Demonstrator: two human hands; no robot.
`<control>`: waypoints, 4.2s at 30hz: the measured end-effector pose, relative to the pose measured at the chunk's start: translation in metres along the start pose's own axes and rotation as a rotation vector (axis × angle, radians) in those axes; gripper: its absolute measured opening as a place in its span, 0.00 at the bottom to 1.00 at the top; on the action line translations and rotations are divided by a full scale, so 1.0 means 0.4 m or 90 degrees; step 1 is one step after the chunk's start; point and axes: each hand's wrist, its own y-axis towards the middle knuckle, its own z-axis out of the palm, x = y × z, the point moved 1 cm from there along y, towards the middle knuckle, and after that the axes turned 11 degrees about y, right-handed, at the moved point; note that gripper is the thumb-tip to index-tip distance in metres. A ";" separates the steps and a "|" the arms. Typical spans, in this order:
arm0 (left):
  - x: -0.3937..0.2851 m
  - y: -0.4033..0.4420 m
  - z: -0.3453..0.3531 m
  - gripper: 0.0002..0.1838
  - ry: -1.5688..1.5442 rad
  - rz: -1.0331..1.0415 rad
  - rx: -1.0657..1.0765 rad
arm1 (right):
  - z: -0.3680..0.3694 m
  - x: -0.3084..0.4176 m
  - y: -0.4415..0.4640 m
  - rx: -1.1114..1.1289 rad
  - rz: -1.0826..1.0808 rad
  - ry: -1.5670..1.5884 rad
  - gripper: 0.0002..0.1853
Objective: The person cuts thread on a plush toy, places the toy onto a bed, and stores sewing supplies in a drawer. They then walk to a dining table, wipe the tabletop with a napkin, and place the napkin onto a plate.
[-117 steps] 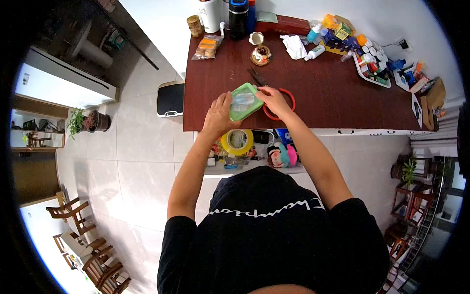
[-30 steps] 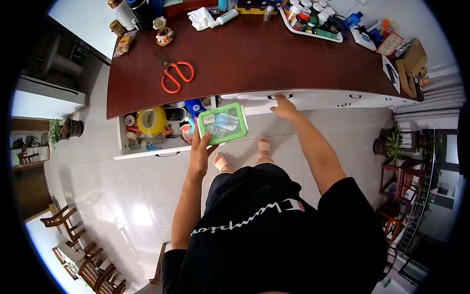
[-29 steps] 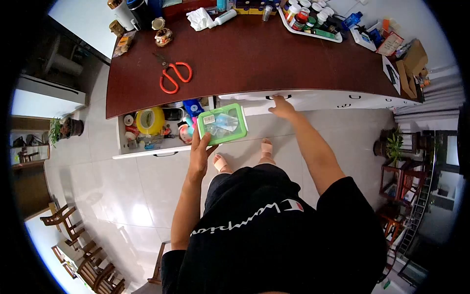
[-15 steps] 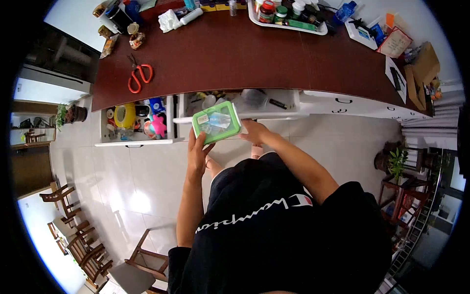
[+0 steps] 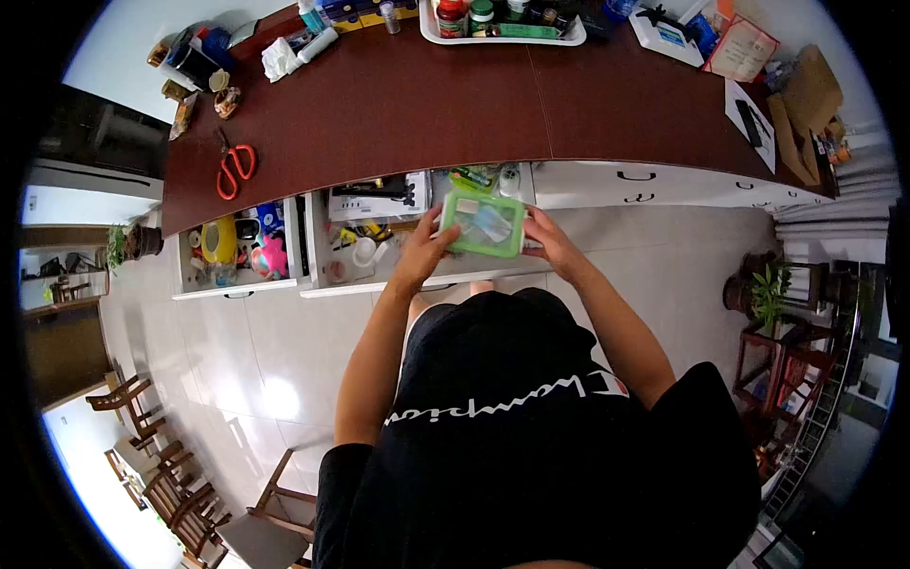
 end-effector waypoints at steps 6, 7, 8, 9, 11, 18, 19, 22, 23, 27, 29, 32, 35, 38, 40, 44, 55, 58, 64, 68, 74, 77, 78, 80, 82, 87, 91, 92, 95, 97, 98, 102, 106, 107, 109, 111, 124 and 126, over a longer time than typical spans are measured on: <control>-0.052 0.064 0.065 0.35 0.077 0.107 0.120 | -0.049 0.092 0.031 0.036 0.033 -0.268 0.42; -0.040 0.080 0.063 0.35 0.076 0.108 0.121 | -0.059 0.101 0.029 0.035 0.033 -0.269 0.42; -0.014 0.110 0.062 0.35 -0.019 0.081 0.130 | -0.069 0.114 0.025 0.032 0.016 -0.244 0.41; 0.016 0.138 0.063 0.35 -0.116 0.052 0.140 | -0.078 0.127 0.021 0.028 0.000 -0.219 0.41; 0.060 0.172 0.071 0.29 -0.060 0.121 0.087 | -0.107 0.141 0.021 -0.012 -0.008 -0.255 0.41; 0.166 0.218 0.179 0.10 1.036 0.387 0.003 | -0.117 0.179 -0.003 -0.030 -0.019 -0.381 0.37; 0.183 0.228 0.187 0.09 1.078 0.426 -0.044 | -0.106 0.181 -0.003 -0.013 -0.013 -0.400 0.36; 0.193 0.230 0.173 0.10 1.091 0.378 0.015 | -0.104 0.162 0.038 0.041 -0.079 -0.561 0.38; 0.186 0.220 0.163 0.11 1.111 0.341 0.064 | -0.102 0.159 0.052 0.044 -0.079 -0.562 0.38; 0.194 0.199 0.135 0.15 1.084 0.405 -0.014 | -0.036 0.181 0.109 0.178 -0.094 -0.722 0.35; 0.192 0.196 0.130 0.20 1.130 0.337 0.047 | 0.004 0.196 0.129 0.218 -0.052 -0.790 0.32; 0.202 0.191 0.127 0.25 1.180 0.352 0.052 | 0.052 0.202 0.149 0.288 -0.024 -0.850 0.32; 0.231 0.204 0.110 0.25 1.121 0.319 0.070 | 0.085 0.203 0.177 0.304 0.019 -0.938 0.33; 0.281 0.234 0.109 0.25 1.127 0.378 0.039 | 0.098 0.193 0.204 0.355 0.016 -0.986 0.35; 0.290 0.244 0.107 0.25 1.113 0.392 0.035 | 0.132 0.205 0.192 0.365 0.077 -1.028 0.34; 0.221 0.196 0.099 0.31 1.072 0.300 0.113 | 0.121 0.192 0.239 0.402 0.020 -1.053 0.34; 0.223 0.159 0.110 0.30 1.085 0.254 0.173 | 0.173 0.168 0.241 0.468 -0.004 -1.176 0.34; 0.274 0.175 0.118 0.29 1.117 0.319 0.128 | 0.185 0.165 0.226 0.469 -0.010 -1.200 0.34; 0.164 0.111 0.087 0.24 1.098 0.304 0.244 | 0.201 0.155 0.215 0.476 0.067 -1.253 0.39; 0.154 0.089 0.054 0.19 1.017 0.358 0.229 | 0.198 0.128 0.231 0.498 0.052 -1.252 0.39; 0.216 0.113 0.017 0.25 0.994 0.332 0.169 | 0.221 0.062 0.253 0.570 0.191 -1.281 0.40; 0.144 0.071 0.005 0.28 1.033 0.314 0.216 | 0.226 0.038 0.246 0.621 0.251 -1.306 0.41; 0.160 0.070 0.004 0.28 1.032 0.310 0.216 | 0.226 0.037 0.240 0.608 0.269 -1.297 0.41; 0.197 0.074 -0.004 0.19 0.986 0.392 0.090 | 0.215 0.028 0.244 0.595 0.280 -1.290 0.42; 0.193 0.067 -0.003 0.18 0.992 0.377 0.084 | 0.179 0.011 0.257 0.624 0.182 -1.248 0.39; 0.166 0.046 -0.005 0.17 1.039 0.342 0.113 | 0.147 0.007 0.257 0.606 0.093 -1.208 0.39; 0.162 0.027 -0.001 0.16 0.925 0.341 0.079 | 0.164 0.023 0.243 0.555 0.119 -1.120 0.36; 0.165 0.025 -0.001 0.15 0.853 0.354 0.037 | 0.168 0.016 0.240 0.554 0.118 -1.121 0.36; 0.178 0.058 0.015 0.15 0.763 0.276 -0.008 | 0.163 -0.011 0.219 0.497 0.110 -1.195 0.33; 0.177 0.080 0.026 0.15 0.756 0.297 -0.043 | 0.156 -0.025 0.192 0.478 -0.015 -1.202 0.32; 0.176 0.089 0.029 0.16 0.750 0.314 -0.076 | 0.138 -0.045 0.207 0.449 0.009 -1.167 0.33; 0.167 0.110 0.049 0.16 0.791 0.313 -0.105 | 0.112 -0.056 0.196 0.387 -0.091 -1.104 0.35; 0.184 0.119 0.044 0.17 0.786 0.319 -0.117 | 0.100 -0.085 0.176 0.351 -0.194 -1.097 0.35; 0.195 0.118 0.042 0.17 0.776 0.307 -0.120 | 0.085 -0.103 0.166 0.331 -0.279 -1.084 0.33; 0.162 0.072 0.025 0.18 0.762 0.317 -0.139 | 0.065 -0.120 0.142 0.298 -0.427 -1.049 0.31; 0.138 -0.001 -0.007 0.20 0.751 0.318 -0.162 | 0.052 -0.118 0.118 0.271 -0.571 -0.997 0.29; 0.165 -0.076 -0.141 0.54 0.933 0.264 -0.320 | 0.225 -0.056 0.106 0.349 -0.690 -0.922 0.35; 0.141 -0.036 -0.153 0.54 0.923 0.262 -0.368 | 0.271 -0.044 0.119 0.355 -0.702 -0.947 0.36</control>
